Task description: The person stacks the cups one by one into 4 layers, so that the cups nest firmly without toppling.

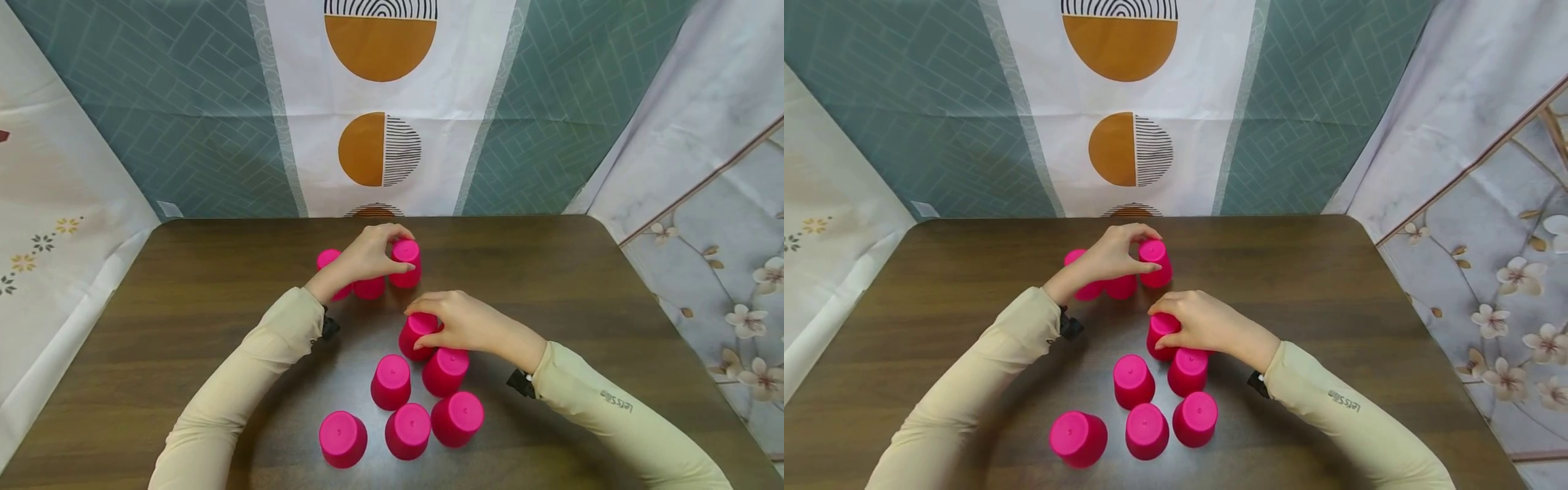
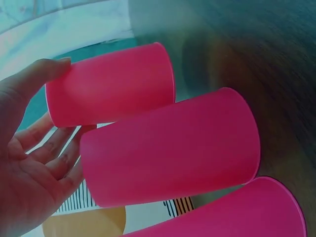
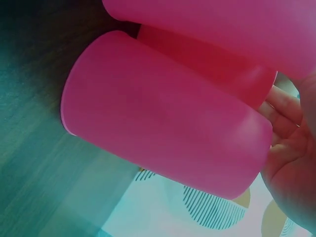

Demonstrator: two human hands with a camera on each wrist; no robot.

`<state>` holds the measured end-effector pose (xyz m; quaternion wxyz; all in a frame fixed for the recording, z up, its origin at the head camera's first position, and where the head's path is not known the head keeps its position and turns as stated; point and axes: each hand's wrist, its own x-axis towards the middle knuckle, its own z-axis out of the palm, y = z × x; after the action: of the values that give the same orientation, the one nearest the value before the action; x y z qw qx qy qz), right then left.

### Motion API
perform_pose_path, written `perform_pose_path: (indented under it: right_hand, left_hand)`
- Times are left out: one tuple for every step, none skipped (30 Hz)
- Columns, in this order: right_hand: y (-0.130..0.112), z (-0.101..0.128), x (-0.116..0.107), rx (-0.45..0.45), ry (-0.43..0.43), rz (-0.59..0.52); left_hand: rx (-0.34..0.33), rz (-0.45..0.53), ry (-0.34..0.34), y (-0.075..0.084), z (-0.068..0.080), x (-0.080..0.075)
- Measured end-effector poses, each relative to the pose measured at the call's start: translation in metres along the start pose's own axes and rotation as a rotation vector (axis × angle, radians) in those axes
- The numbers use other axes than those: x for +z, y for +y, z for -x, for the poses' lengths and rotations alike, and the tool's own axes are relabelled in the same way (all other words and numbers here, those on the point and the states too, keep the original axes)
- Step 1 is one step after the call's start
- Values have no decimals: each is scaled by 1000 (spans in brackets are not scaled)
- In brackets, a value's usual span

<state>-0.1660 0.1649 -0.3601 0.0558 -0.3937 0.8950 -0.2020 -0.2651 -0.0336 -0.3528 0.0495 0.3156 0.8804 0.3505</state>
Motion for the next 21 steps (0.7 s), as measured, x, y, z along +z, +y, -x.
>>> perform_pose_path:
  right_hand:
    - [0, 0, 0, 0, 0, 2]
    - [0, 0, 0, -3, 0, 3]
    - [1, 0, 0, -6, 1, 4]
    - [1, 0, 0, -8, 2, 3]
    - [1, 0, 0, -10, 2, 2]
    - [1, 0, 1, -12, 3, 2]
    - [1, 0, 1, -14, 3, 1]
    - [1, 0, 1, -14, 4, -2]
    - [1, 0, 1, -13, 3, -4]
    - [2, 0, 1, -12, 4, -6]
    - [2, 0, 1, -8, 4, -8]
    - [2, 0, 0, -6, 5, -14]
    - [2, -1, 0, -4, 4, -17]
    - [2, -1, 0, -1, 3, -22]
    - [2, -1, 0, 2, 2, -25]
    - [3, -1, 0, 5, 1, -29]
    - [3, -1, -1, 8, -1, -33]
    - [3, -1, -1, 10, -4, -36]
    - [3, -1, -1, 12, -6, -37]
    - [3, -1, -1, 14, -7, -41]
    - [3, -1, -1, 17, -8, -42]
  left_hand:
    - [-5, -14, -7, 0, -1, 1]
    - [-9, -25, -14, -1, -2, 2]
    - [-13, -30, -23, -1, -3, 3]
    - [-19, -35, -31, -1, -3, 4]
    - [-24, -37, -37, -2, -4, 5]
    - [-28, -37, -42, -2, -5, 6]
    - [-33, -37, -49, -3, -5, 7]
    - [-37, -34, -53, -3, -5, 8]
    - [-39, -35, -57, -3, -5, 8]
    - [-43, -37, -59, -3, -6, 9]
    - [-45, -38, -62, -3, -6, 9]
    - [-48, -39, -64, -4, -6, 10]
    - [-50, -39, -66, -4, -6, 10]
    - [-50, -38, -67, -4, -7, 10]
    - [-52, -36, -68, -5, -7, 10]
    - [-52, -32, -69, -5, -8, 11]
    - [-54, -27, -70, -5, -8, 11]
    - [-55, -22, -70, -5, -8, 11]
    - [-57, -18, -69, -5, -8, 11]
    - [-59, -16, -70, -5, -8, 11]
    - [-61, -14, -71, -5, -8, 11]
